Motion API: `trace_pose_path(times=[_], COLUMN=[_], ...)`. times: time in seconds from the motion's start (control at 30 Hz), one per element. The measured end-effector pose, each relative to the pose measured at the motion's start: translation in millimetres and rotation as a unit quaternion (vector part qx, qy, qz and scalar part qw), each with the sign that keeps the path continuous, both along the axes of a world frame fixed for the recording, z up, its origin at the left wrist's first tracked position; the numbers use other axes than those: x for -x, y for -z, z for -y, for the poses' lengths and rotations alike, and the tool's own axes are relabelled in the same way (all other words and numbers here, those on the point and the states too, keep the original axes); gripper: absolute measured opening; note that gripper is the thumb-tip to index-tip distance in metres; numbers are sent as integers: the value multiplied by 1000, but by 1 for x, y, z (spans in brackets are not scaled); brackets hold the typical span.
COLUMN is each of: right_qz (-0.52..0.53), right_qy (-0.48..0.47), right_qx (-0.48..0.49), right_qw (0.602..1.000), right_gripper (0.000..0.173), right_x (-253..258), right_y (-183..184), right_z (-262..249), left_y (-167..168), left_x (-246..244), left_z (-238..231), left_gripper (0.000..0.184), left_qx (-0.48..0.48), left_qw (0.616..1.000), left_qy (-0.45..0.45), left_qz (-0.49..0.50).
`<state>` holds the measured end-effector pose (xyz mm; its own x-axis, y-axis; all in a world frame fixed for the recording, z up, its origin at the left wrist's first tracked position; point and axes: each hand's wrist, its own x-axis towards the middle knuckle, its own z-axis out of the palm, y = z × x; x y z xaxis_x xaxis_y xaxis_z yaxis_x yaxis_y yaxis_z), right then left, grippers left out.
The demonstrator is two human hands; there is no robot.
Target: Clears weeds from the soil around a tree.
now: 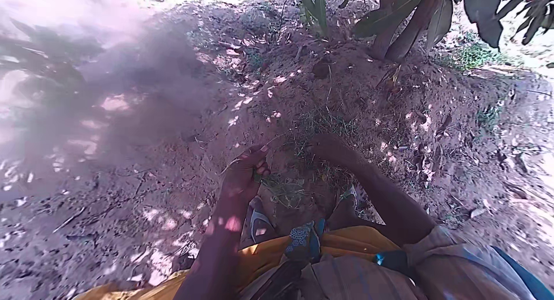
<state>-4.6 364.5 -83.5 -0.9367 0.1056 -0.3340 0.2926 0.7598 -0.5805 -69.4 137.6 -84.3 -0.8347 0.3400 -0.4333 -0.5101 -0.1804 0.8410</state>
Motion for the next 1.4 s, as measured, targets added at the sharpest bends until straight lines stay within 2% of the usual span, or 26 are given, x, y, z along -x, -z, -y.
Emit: trace_pose_path(times=[0.07,0.13,0.17,0.23,0.3,0.33,0.4,0.43,0.47,0.53,0.67,0.77,0.9,1.0,1.1,1.17,1.3,1.4], right_qz=[-67,-212,-285,-391,-421,-399,-267,-211,-201,-256,-298,-303,-255,-213,-216,-218,-231,-234], right_qy=[103,177,182,126,87,112,197,228,235,207,146,143,158,164,152,151,153,155], right_qx=[52,167,238,341,373,344,173,118,107,168,311,371,371,369,370,372,367,375], right_qw=[991,946,911,845,822,843,927,943,945,929,891,866,879,890,891,889,888,884], right_gripper=[34,28,27,34,35,33,27,27,26,23,19,17,18,15,13,13,15,17], right_x=[-1,-9,-14,-23,-26,-27,-29,-27,-26,-25,-24,-20,-17,-18,-19,-20,-22,-21], right_y=[-7,-35,-50,-70,-66,-55,-30,-22,-17,-22,-49,-36,-16,-20,-15,-13,-15,-18], right_z=[-21,-43,-54,-75,-93,-100,-108,-107,-104,-94,-60,-32,-1,14,23,28,34,34], left_y=[4,10,14,17,13,11,7,5,3,-2,-2,-6,-10,-15,-19,-22,-22,-14], left_x=[8,16,19,19,16,13,8,8,7,1,-10,-19,-31,-35,-26,-16,-10,-9], left_z=[7,14,16,16,9,5,-1,-4,-6,-9,-20,-31,-37,-37,-27,-18,-10,-8], left_gripper=[18,20,23,29,32,32,30,27,23,17,27,36,34,35,34,39,59,50], left_qx=[-15,-32,-37,-48,-58,-64,-68,-68,-67,-69,-90,-71,11,60,69,64,71,51], left_qw=[998,994,993,992,992,993,994,994,995,996,994,996,997,989,977,974,976,974], left_qy=[-60,-106,-115,-115,-107,-101,-89,-82,-71,-44,19,23,33,12,-30,-53,-57,-22], left_qz=[-8,-2,1,9,16,20,20,15,5,-25,-64,-53,-66,-134,-200,-210,-197,-220])
